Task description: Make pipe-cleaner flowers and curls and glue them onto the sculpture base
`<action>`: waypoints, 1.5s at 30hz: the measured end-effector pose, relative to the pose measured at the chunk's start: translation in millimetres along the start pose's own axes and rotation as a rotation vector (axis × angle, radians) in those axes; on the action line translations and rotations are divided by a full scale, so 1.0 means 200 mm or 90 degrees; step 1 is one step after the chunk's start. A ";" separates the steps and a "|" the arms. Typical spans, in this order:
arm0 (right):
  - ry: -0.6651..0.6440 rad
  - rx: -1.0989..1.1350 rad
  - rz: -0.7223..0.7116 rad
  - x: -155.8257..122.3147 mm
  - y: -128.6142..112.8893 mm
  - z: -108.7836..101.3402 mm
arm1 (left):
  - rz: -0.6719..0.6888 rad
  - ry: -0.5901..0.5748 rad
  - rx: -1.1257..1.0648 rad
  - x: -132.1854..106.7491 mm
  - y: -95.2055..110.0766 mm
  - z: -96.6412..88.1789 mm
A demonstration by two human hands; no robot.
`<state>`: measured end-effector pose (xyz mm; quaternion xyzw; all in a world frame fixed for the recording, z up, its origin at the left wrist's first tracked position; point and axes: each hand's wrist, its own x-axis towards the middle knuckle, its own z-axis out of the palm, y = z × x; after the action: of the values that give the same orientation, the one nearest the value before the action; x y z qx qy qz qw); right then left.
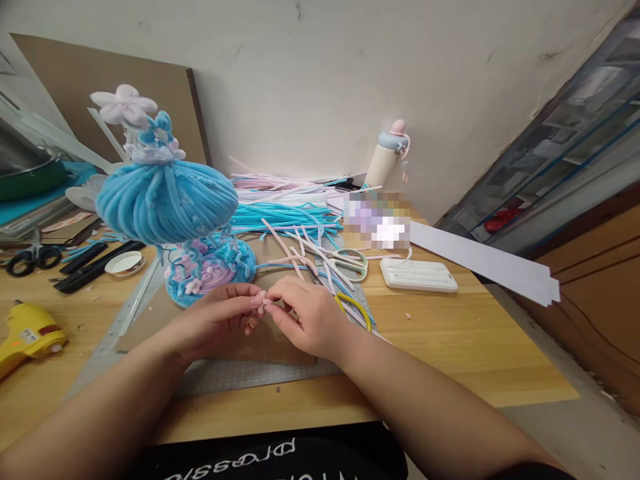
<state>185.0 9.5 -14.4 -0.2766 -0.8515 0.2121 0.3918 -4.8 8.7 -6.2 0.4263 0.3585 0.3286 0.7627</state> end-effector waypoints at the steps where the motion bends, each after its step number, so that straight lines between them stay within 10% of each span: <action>1: -0.011 0.003 -0.001 0.00 0.00 0.00 | -0.001 0.004 0.014 0.00 0.00 0.00; 36: -0.041 -0.077 -0.015 0.01 -0.02 0.01 | 0.172 0.077 0.307 0.02 -0.03 0.02; 45: 0.067 0.190 0.314 0.02 -0.06 0.07 | 0.276 0.134 0.476 0.02 -0.07 0.06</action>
<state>168.0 1.2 -13.7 -0.4252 -0.6965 0.4091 0.4084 10.0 1.2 -14.7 0.7023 0.4305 0.3703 0.4293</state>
